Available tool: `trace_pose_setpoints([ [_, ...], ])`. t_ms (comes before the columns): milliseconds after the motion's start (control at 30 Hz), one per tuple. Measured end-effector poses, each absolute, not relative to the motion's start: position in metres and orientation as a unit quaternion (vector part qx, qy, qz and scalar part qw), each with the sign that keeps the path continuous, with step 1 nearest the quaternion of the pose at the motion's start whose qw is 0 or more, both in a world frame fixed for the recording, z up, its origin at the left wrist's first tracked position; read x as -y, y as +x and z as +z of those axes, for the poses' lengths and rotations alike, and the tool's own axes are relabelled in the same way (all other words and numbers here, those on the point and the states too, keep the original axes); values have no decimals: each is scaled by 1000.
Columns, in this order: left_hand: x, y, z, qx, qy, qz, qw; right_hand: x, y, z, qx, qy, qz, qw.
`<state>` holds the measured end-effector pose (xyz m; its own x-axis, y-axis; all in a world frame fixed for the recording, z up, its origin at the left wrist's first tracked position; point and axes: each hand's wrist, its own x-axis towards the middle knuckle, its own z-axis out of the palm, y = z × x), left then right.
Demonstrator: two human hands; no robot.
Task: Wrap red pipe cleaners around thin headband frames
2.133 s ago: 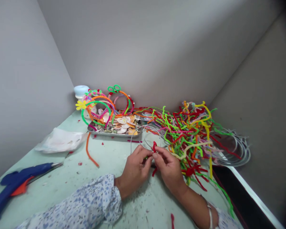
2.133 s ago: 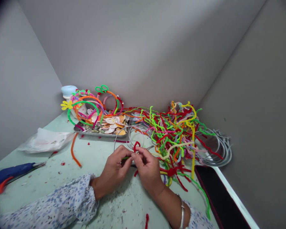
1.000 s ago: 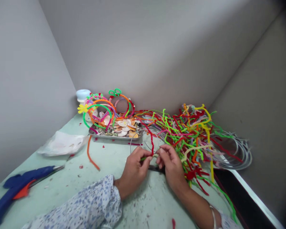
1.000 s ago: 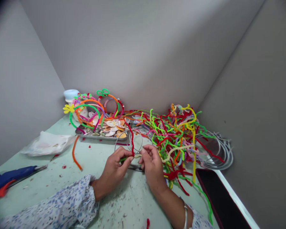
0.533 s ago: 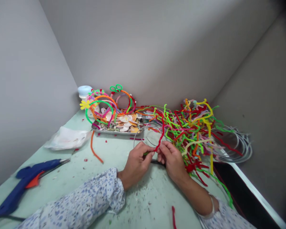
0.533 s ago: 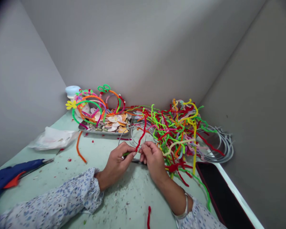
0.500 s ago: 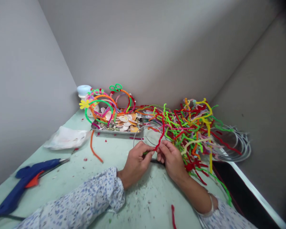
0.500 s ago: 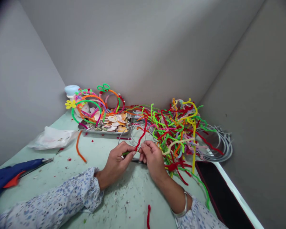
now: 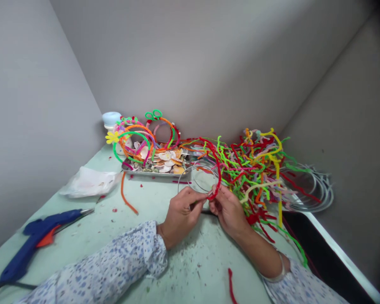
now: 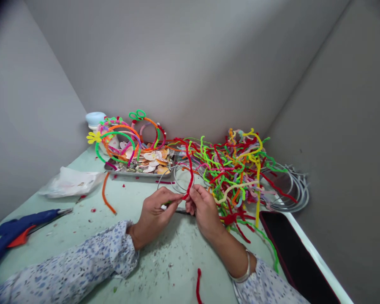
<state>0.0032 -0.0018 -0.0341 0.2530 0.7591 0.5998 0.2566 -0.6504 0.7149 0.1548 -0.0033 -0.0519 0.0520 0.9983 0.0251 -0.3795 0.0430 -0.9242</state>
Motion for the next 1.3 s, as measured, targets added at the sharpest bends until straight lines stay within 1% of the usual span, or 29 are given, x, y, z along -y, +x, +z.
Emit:
trace_pose_setpoints([
  [300,1,4,-34,-341,763,495,239,5,151,-46,385,-404,562,610],
  [533,0,3,-31,-347,762,470,278,5,154,-51,386,-398,557,618],
  [800,-2,3,-32,-408,738,430,323,4,155,-56,426,-408,548,593],
  [1300,-5,4,-36,-394,737,413,361,3,155,-57,429,-410,546,592],
])
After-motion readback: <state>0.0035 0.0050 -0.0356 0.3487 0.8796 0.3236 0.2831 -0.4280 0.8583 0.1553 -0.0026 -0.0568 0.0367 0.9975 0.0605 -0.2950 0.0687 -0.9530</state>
